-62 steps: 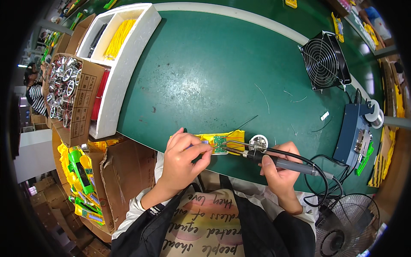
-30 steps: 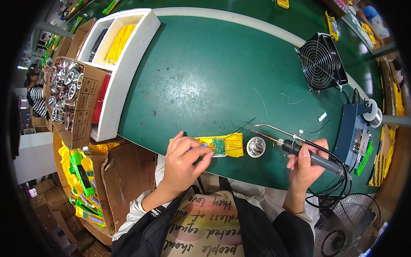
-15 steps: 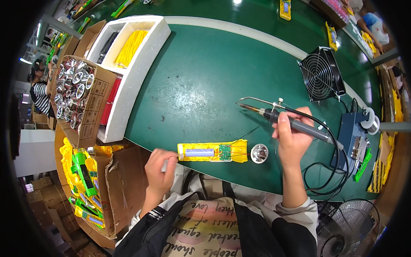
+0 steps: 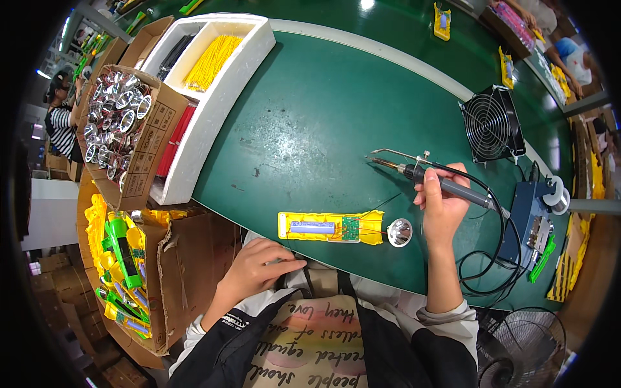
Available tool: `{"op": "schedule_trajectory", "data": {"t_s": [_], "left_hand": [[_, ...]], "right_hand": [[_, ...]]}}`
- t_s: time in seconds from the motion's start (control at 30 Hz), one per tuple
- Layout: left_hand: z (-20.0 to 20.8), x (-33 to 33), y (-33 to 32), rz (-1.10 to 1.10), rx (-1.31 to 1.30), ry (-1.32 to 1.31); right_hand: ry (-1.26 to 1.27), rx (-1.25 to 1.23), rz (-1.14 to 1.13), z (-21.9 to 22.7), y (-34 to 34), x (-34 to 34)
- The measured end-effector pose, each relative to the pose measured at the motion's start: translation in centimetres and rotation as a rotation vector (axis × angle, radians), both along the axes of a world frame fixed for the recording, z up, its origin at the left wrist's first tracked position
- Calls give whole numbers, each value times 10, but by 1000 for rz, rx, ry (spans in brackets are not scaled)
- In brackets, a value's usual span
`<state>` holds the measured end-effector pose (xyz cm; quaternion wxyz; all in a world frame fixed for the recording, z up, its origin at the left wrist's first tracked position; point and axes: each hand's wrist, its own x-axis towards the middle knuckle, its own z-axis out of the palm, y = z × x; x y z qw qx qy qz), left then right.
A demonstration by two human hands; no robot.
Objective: The person solders wires and circuit boards into flashlight casings using a soldering iron and places the assembled flashlights onto a conveyor belt.
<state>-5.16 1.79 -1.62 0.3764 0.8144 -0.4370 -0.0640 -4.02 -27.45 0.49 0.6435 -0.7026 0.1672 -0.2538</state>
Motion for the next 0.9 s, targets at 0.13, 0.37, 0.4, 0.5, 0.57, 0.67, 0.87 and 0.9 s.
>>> {"op": "schedule_trajectory", "data": {"t_s": [0.13,0.37,0.4,0.5,0.57,0.67,0.87,0.9], "left_hand": [[-6,-1,-3,-34,60,-106],[7,13,-7,-21,-19,-221],[7,16,-1,-25,-18,-221],[5,24,16,111,85,-378],[-7,23,18,50,86,-385],[-5,21,11,-31,88,-424],[-10,24,7,-124,114,-429],[-11,23,9,-147,139,-467]], "right_hand": [[-4,15,-23,2,-2,-3],[-25,32,-13,1,-8,-16],[-18,21,-26,1,-10,-19],[-11,16,-45,0,-13,-24],[-10,24,-46,-1,-15,-25],[-11,35,-28,-3,-15,-24],[-11,43,-22,-4,-14,-26],[-18,40,-23,-4,-14,-26]]}}
